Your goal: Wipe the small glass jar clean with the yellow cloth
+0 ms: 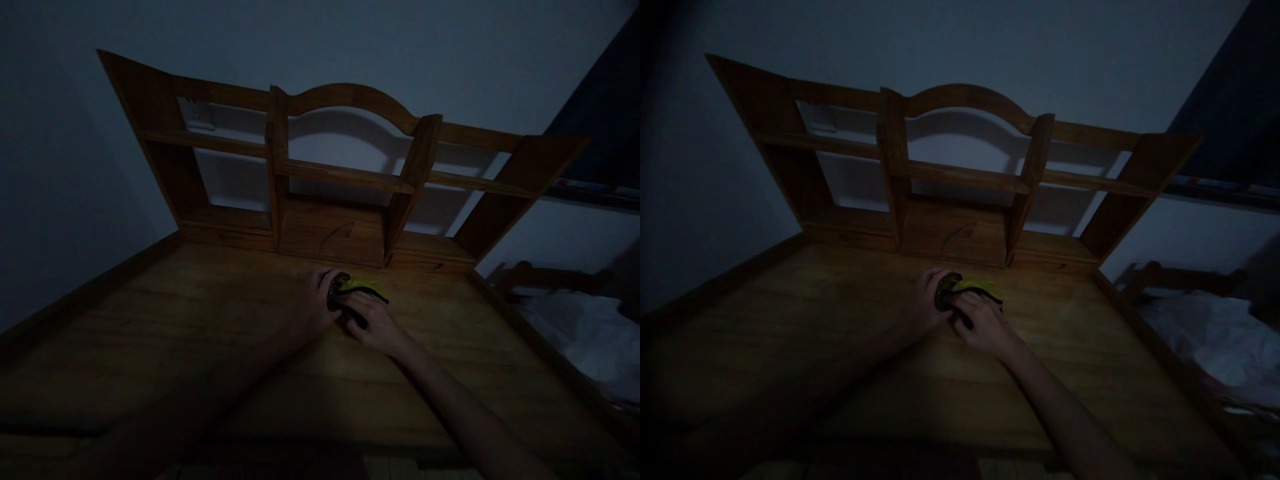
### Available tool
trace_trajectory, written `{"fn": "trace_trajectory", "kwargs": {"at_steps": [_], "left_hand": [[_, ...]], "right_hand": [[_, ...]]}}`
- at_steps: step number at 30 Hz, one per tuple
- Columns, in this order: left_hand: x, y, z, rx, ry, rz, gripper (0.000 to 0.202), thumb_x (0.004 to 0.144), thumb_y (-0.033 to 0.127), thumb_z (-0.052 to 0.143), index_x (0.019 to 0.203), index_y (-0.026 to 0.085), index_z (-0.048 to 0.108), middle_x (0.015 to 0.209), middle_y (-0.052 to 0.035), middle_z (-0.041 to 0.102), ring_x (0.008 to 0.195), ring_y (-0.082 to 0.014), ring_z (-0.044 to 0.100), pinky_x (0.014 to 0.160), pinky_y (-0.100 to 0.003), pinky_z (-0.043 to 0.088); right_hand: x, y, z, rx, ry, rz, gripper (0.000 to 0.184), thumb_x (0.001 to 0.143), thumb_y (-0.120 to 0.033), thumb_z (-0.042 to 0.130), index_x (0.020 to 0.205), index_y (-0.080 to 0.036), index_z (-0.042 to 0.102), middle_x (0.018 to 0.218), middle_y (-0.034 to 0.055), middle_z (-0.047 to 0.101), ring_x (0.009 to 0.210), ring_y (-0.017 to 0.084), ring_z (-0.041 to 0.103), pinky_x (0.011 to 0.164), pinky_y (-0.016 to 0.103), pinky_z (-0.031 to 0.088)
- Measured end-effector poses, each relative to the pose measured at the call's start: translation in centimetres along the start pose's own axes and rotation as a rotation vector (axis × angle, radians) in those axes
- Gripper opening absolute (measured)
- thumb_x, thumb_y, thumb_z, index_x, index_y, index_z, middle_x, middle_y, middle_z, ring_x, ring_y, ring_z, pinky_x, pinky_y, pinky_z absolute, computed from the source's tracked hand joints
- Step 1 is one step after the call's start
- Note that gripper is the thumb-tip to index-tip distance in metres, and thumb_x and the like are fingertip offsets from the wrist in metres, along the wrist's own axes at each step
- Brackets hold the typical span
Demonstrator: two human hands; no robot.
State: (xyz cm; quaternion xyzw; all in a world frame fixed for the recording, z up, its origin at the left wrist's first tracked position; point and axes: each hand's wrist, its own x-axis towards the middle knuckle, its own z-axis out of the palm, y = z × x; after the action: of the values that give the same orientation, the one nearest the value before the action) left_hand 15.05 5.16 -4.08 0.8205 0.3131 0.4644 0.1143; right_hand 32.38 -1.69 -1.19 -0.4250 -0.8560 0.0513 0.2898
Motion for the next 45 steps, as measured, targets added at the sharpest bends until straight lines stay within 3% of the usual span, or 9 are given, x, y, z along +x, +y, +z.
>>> {"fn": "trace_trajectory", "kwargs": {"at_steps": [4,7,12,17,24,28,33,38,45], "left_hand": [[0.4,0.2,-0.5,0.002,0.006,0.063,0.067,0.070,0.018,0.069,0.132,0.020,0.042,0.125,-0.0100,0.046,0.117,-0.0254,0.047,0.103,-0.042,0.043],[0.8,0.3,-1.1,0.021,-0.012,0.149,0.064,0.074,0.016,0.066,0.133,0.020,0.042,0.126,-0.0109,0.046,0.119,-0.0251,0.046,0.104,-0.042,0.043],[0.8,-0.3,-1.6,0.111,-0.108,0.192,0.069,0.076,0.015,0.063,0.140,0.023,0.037,0.135,-0.0119,0.041,0.125,-0.0279,0.043,0.105,-0.045,0.041],[0.4,-0.6,-1.3,0.207,-0.073,0.182,0.070,0.076,0.008,0.056,0.142,0.023,0.036,0.138,-0.0116,0.041,0.126,-0.0284,0.043,0.106,-0.046,0.040],[0.2,-0.4,-1.6,0.224,-0.055,0.212,0.066,0.081,0.010,0.052,0.143,0.024,0.036,0.140,-0.0112,0.040,0.128,-0.0276,0.042,0.107,-0.045,0.038],[0.2,-0.8,-1.5,0.210,-0.060,0.201,0.065,0.082,0.012,0.054,0.143,0.024,0.037,0.139,-0.0116,0.040,0.129,-0.0276,0.041,0.107,-0.045,0.037],[0.2,-0.7,-1.3,0.191,-0.065,0.187,0.067,0.080,0.016,0.060,0.143,0.024,0.037,0.138,-0.0116,0.041,0.128,-0.0272,0.042,0.107,-0.044,0.038],[0.3,-0.2,-1.4,0.185,-0.076,0.181,0.069,0.081,0.014,0.060,0.143,0.028,0.035,0.140,-0.0107,0.040,0.129,-0.0269,0.042,0.107,-0.044,0.040],[0.5,-0.2,-1.3,0.173,-0.073,0.165,0.074,0.075,0.015,0.065,0.142,0.028,0.036,0.137,-0.0111,0.042,0.125,-0.0292,0.044,0.104,-0.049,0.041]], "right_hand": [[-0.1,-0.4,0.0,-0.310,-0.033,-0.044,0.056,0.089,-0.018,0.051,0.143,-0.015,0.039,0.141,0.0132,0.049,0.129,0.028,0.044,0.103,0.047,0.035],[-0.1,-0.5,0.3,-0.448,-0.050,-0.040,0.064,0.089,-0.017,0.051,0.149,-0.013,0.028,0.146,0.0141,0.044,0.131,0.028,0.042,0.101,0.045,0.037],[0.1,-0.8,1.0,-0.503,-0.052,0.045,0.058,0.090,-0.015,0.050,0.146,-0.012,0.032,0.143,0.0138,0.047,0.128,0.026,0.045,0.098,0.045,0.039],[0.1,-1.5,1.4,-0.441,-0.036,0.037,0.057,0.089,-0.016,0.052,0.143,-0.009,0.036,0.144,0.0166,0.045,0.133,0.029,0.039,0.104,0.048,0.035],[-0.2,-1.4,1.2,-0.011,0.008,0.034,0.062,0.079,-0.011,0.056,0.140,-0.014,0.044,0.144,0.0122,0.046,0.135,0.027,0.038,0.111,0.046,0.034],[-0.3,-0.4,1.4,0.316,0.019,0.070,0.061,0.076,-0.010,0.058,0.136,-0.020,0.051,0.141,0.0083,0.050,0.131,0.025,0.045,0.111,0.043,0.036],[-0.5,0.2,1.2,0.813,0.013,0.357,0.057,0.070,-0.015,0.064,0.127,-0.023,0.061,0.130,0.0040,0.060,0.123,0.027,0.053,0.108,0.045,0.036],[0.0,-0.1,0.9,1.303,0.030,0.607,0.045,0.069,-0.020,0.072,0.114,-0.019,0.069,0.113,0.0053,0.069,0.111,0.027,0.060,0.103,0.042,0.040],[0.4,0.8,1.3,1.461,0.104,0.654,0.032,0.072,-0.033,0.080,0.097,-0.013,0.073,0.094,0.0070,0.072,0.090,0.023,0.068,0.092,0.035,0.046]]}}
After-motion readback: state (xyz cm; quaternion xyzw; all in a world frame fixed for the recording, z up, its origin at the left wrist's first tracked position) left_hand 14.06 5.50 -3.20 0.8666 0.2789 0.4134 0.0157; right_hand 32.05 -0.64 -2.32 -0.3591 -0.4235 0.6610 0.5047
